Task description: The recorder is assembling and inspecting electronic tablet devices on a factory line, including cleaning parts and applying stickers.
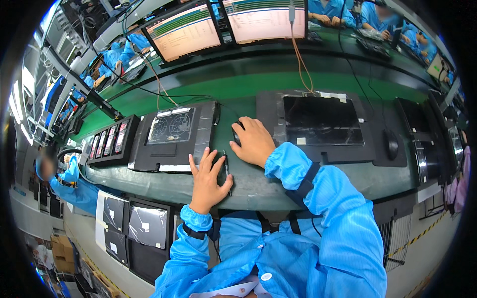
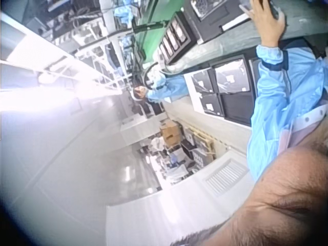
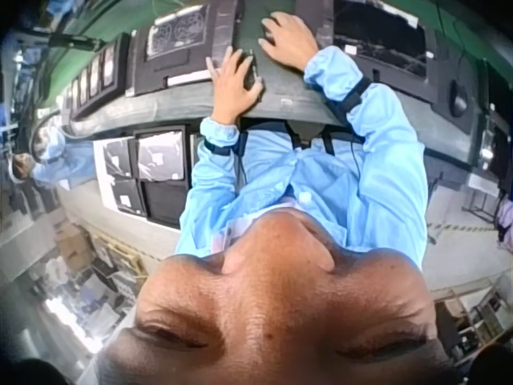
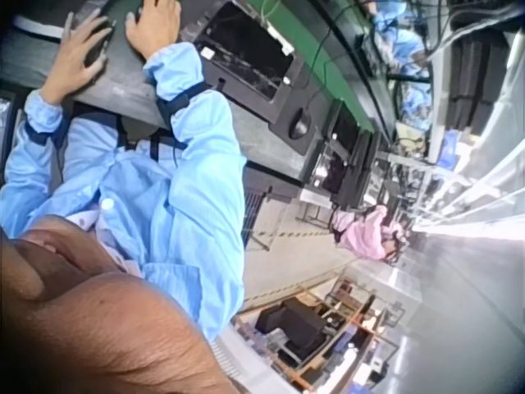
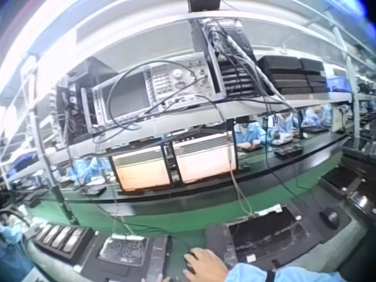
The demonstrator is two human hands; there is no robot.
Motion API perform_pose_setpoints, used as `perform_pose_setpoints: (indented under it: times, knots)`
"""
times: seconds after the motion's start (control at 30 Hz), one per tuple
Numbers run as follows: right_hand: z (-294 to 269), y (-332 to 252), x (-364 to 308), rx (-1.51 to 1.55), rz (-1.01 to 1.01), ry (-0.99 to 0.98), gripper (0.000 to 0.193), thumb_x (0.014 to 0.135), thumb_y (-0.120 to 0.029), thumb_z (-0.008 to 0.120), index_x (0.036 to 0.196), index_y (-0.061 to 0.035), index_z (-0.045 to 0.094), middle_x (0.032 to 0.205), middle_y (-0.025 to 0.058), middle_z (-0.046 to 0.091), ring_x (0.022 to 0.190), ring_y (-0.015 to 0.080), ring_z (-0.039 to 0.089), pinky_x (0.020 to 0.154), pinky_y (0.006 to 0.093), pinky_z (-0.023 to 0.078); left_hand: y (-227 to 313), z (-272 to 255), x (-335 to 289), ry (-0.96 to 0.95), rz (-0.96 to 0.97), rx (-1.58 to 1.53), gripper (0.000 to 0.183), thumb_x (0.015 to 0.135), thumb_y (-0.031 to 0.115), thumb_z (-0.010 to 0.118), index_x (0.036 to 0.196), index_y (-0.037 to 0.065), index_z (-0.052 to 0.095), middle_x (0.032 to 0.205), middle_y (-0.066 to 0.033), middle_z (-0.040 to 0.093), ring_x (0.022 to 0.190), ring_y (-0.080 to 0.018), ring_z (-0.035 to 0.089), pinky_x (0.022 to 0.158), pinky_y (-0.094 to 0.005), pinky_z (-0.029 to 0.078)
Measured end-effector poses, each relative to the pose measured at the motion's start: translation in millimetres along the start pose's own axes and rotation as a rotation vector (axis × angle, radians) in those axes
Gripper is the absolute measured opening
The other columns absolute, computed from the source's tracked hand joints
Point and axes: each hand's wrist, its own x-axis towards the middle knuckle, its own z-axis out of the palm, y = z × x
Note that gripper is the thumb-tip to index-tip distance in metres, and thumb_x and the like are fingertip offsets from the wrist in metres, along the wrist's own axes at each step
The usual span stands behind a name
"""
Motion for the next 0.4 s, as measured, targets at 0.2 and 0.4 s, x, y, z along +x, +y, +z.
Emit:
perform_pose_setpoints:
  times: [0.2,0.4]
  knots:
    - [5,4,10,-0.026,-0.063,0.040,0.054,0.085,-0.033,0.074,0.127,-0.0019,0.063,0.136,0.0233,0.054,0.127,0.0421,0.052,0.109,0.0492,0.041,-6,-2,5,-0.024,0.027,0.072,0.052,0.082,0.023,0.075,0.129,0.004,0.064,0.144,-0.0173,0.054,0.148,-0.0362,0.038,0.123,-0.0622,0.006]
    - [-86,23,0,0.138,-0.198,0.020,0.062,0.083,-0.033,0.078,0.134,-0.0035,0.059,0.145,0.0185,0.051,0.136,0.0398,0.047,0.116,0.0495,0.036,-22,5,-3,0.006,-0.004,-0.014,0.059,0.087,0.030,0.076,0.138,0.004,0.059,0.152,-0.0168,0.048,0.152,-0.0375,0.032,0.123,-0.0636,0.002]
